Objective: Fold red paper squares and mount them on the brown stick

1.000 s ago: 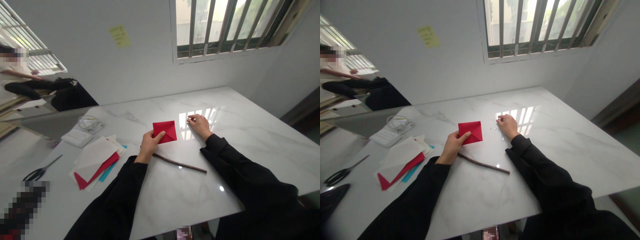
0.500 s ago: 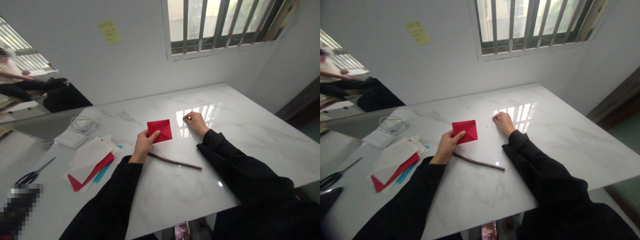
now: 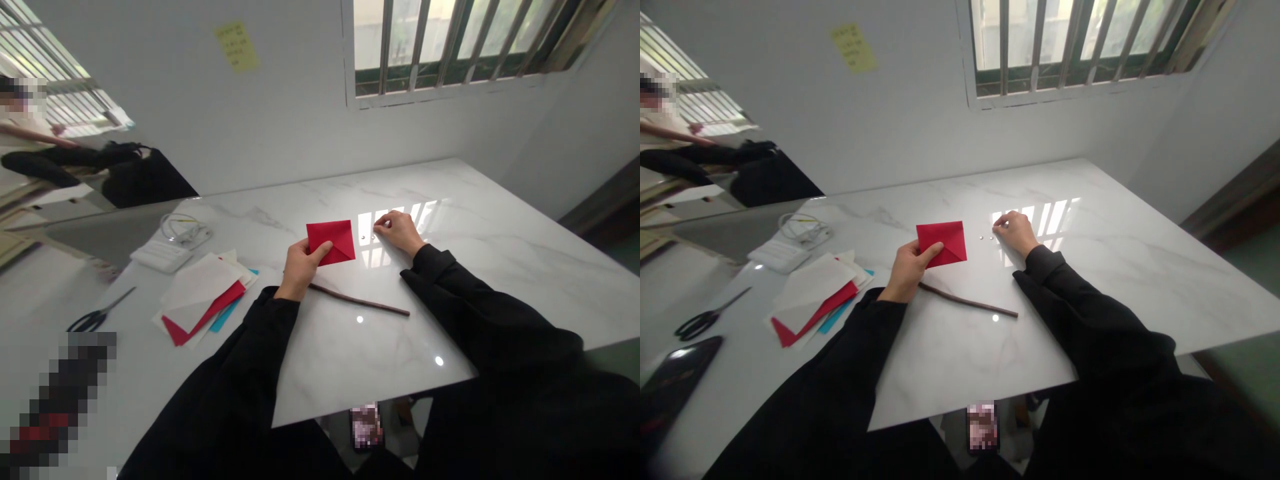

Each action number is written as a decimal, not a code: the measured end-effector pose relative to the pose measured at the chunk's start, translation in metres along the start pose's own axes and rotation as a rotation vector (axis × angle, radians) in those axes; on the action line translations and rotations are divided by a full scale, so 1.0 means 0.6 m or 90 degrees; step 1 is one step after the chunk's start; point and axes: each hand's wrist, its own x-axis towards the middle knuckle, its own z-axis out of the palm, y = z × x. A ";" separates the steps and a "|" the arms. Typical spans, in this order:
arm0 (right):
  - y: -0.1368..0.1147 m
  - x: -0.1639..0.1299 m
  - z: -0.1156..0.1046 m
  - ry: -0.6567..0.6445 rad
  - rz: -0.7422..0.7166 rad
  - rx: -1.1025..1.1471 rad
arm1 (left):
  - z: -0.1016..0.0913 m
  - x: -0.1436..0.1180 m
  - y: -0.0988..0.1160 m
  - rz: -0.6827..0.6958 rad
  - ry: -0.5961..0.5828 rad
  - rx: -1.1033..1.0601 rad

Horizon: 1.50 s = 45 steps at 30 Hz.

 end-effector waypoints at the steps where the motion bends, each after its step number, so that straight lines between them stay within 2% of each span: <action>1: -0.001 -0.001 0.001 0.003 0.000 -0.002 | 0.000 -0.002 0.000 0.004 0.000 0.002; 8: -0.011 -0.007 -0.006 0.004 0.003 0.002 | -0.003 -0.019 -0.011 0.030 0.051 -0.011; 13: -0.028 -0.022 -0.035 0.055 0.009 0.109 | -0.001 -0.019 -0.017 0.037 0.053 -0.018; 17: -0.051 -0.037 -0.055 0.060 0.002 0.176 | 0.000 -0.017 -0.020 0.037 0.053 -0.014; 23: -0.074 -0.047 -0.049 -0.015 -0.027 0.259 | 0.003 -0.020 -0.014 0.029 0.047 -0.020; 28: -0.064 -0.046 -0.038 -0.037 0.016 0.326 | 0.008 -0.022 -0.008 0.023 0.046 -0.027; 33: -0.063 -0.043 -0.034 -0.075 0.039 0.467 | 0.009 -0.022 -0.013 0.015 0.025 -0.023; 45: -0.108 -0.058 -0.060 -0.171 0.143 0.723 | 0.008 -0.020 -0.019 0.011 0.012 -0.039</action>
